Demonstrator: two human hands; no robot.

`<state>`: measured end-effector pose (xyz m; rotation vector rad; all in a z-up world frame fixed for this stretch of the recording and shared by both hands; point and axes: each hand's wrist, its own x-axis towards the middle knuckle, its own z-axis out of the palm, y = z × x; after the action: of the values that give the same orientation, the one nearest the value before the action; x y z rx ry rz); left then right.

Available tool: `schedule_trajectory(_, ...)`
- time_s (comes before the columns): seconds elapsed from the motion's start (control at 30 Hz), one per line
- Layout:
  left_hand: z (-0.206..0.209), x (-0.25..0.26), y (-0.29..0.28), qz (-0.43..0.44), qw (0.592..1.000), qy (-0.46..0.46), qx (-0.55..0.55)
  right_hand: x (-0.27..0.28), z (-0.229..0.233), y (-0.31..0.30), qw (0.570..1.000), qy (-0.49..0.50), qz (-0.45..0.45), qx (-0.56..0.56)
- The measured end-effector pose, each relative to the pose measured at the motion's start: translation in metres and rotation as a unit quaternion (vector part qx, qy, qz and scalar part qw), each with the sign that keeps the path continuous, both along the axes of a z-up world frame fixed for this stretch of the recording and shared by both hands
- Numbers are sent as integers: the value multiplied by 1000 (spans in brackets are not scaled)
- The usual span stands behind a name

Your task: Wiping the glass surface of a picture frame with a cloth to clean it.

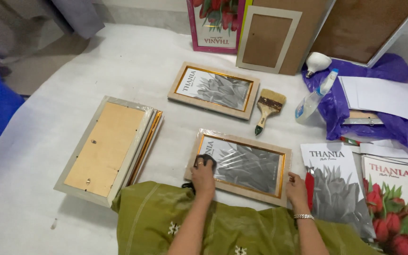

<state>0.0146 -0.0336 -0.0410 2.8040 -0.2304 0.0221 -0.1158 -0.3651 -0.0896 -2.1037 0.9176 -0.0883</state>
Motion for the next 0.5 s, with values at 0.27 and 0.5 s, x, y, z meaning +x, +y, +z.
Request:
schedule_trajectory(0.27,16,-100,-141,-230,955,-157,-98,0,-1,-3,1000,2,9,-8)
schedule_trajectory(0.5,44,-35,-50,-257,966,-5,9,-2,-29,-14,1000,15,8,-8)
